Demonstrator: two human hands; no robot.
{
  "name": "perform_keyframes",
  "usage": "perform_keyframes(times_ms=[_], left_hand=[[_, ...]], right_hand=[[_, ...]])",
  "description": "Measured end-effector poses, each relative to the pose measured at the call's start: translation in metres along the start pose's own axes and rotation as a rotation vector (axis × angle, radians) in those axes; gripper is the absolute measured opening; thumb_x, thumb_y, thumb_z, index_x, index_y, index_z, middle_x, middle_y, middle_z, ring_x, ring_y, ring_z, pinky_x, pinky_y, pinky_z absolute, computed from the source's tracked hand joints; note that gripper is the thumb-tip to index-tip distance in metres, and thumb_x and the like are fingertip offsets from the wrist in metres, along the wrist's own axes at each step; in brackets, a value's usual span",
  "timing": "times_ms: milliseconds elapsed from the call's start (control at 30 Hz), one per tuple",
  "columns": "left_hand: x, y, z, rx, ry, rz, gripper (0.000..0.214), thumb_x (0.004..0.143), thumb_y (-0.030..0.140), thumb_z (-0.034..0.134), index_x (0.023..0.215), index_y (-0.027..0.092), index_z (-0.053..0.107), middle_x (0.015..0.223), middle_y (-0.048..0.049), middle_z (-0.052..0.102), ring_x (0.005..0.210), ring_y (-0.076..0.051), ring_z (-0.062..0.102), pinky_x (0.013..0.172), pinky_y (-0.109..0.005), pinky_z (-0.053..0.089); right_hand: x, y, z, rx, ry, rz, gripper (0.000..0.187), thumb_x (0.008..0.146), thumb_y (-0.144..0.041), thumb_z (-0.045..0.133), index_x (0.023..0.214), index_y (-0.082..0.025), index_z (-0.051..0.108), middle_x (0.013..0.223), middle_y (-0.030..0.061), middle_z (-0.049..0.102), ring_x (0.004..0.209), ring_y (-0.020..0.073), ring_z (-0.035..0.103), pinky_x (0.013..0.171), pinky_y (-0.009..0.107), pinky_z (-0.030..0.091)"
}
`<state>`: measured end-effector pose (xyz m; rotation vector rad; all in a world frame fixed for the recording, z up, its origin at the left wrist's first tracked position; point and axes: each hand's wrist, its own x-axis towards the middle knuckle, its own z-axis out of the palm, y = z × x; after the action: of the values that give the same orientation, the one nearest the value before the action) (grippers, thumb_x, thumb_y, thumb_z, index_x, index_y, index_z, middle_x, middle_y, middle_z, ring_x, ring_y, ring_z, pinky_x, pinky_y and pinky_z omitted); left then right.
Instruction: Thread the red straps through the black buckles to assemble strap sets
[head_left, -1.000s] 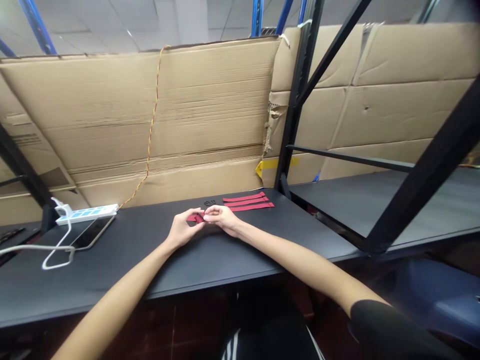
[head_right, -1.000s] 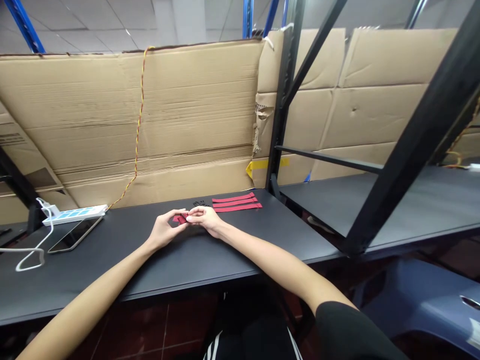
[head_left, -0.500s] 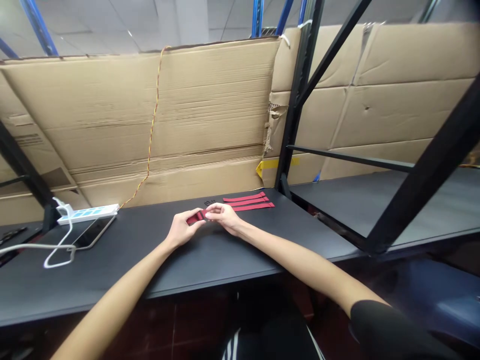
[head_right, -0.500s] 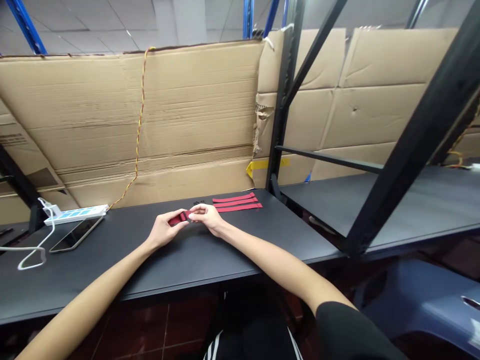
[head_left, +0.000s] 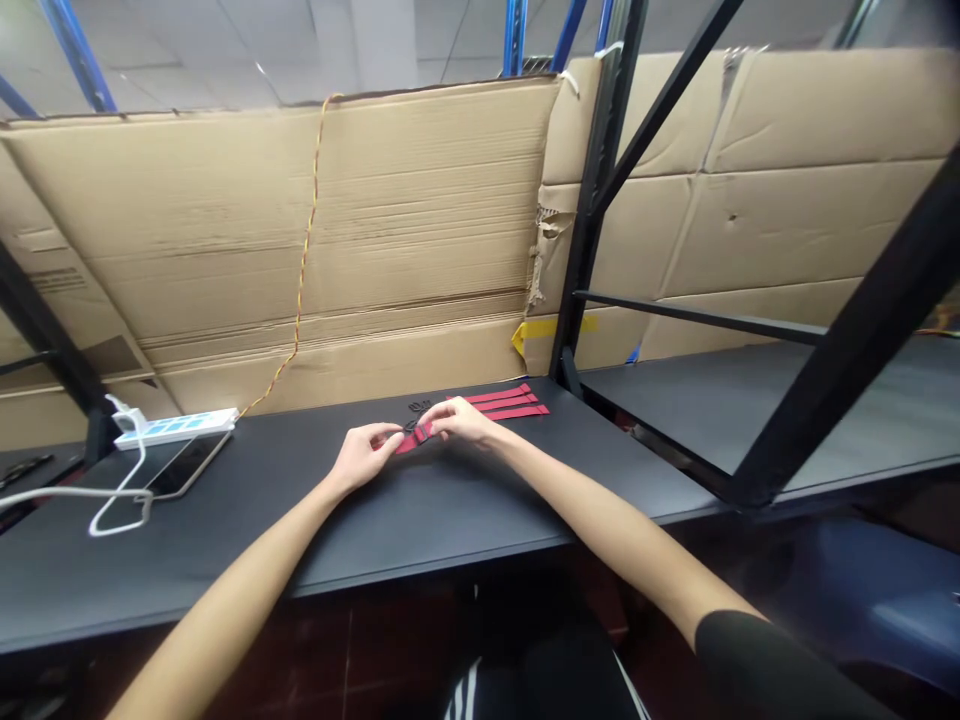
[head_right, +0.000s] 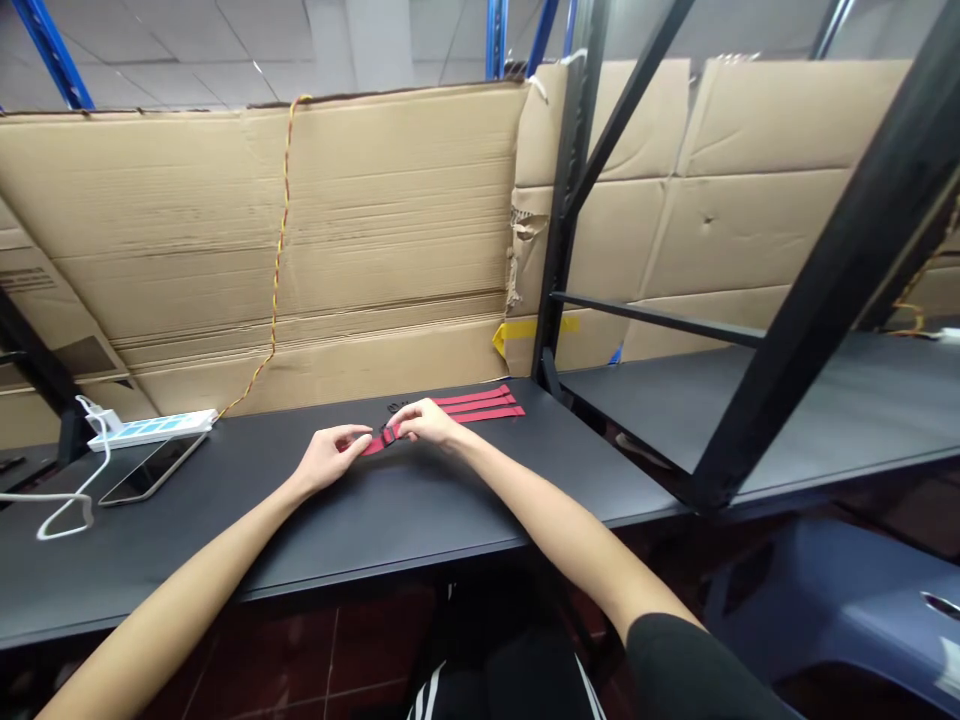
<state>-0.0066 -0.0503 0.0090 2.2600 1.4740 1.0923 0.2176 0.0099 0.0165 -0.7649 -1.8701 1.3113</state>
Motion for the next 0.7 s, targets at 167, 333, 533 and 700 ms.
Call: perform_keyframes(times_ms=[167, 333, 533, 700], left_hand=[[-0.004, -0.002, 0.006, 0.051, -0.157, 0.108, 0.025, 0.082, 0.039, 0.059, 0.079, 0.020, 0.075, 0.075, -0.0029, 0.069, 0.064, -0.015, 0.058, 0.063, -0.025, 0.045], [-0.005, -0.002, 0.012, 0.109, -0.137, 0.181, 0.024, 0.081, 0.042, 0.061, 0.085, 0.021, 0.074, 0.080, -0.0036, 0.065, 0.066, -0.014, 0.056, 0.065, -0.026, 0.045], [-0.002, -0.013, 0.012, 0.185, -0.021, 0.115, 0.036, 0.084, 0.046, 0.056, 0.104, 0.021, 0.071, 0.094, -0.0070, 0.063, 0.076, -0.018, 0.058, 0.073, -0.030, 0.048], [-0.002, -0.019, 0.014, 0.238, -0.132, 0.127, 0.030, 0.085, 0.043, 0.054, 0.100, 0.024, 0.073, 0.098, -0.0074, 0.063, 0.089, -0.021, 0.059, 0.079, -0.031, 0.047]], right_hand=[[-0.006, -0.001, -0.029, -0.391, -0.284, 0.090, 0.021, 0.063, -0.019, 0.062, 0.079, -0.016, 0.074, 0.065, 0.0015, 0.068, 0.054, 0.0123, 0.053, 0.054, 0.024, 0.040], [-0.002, 0.013, -0.008, -0.851, 0.055, -0.105, 0.017, 0.077, -0.024, 0.062, 0.086, -0.016, 0.074, 0.067, 0.0044, 0.065, 0.063, 0.0152, 0.055, 0.063, 0.026, 0.039], [-0.004, 0.018, 0.018, -0.966, -0.109, -0.346, 0.027, 0.090, -0.028, 0.054, 0.106, -0.016, 0.071, 0.090, 0.0107, 0.062, 0.085, 0.0204, 0.056, 0.077, 0.030, 0.041], [-0.010, 0.010, 0.030, -0.904, -0.187, -0.450, 0.029, 0.091, -0.036, 0.052, 0.106, -0.018, 0.070, 0.094, 0.0093, 0.059, 0.085, 0.0195, 0.055, 0.078, 0.030, 0.043]])
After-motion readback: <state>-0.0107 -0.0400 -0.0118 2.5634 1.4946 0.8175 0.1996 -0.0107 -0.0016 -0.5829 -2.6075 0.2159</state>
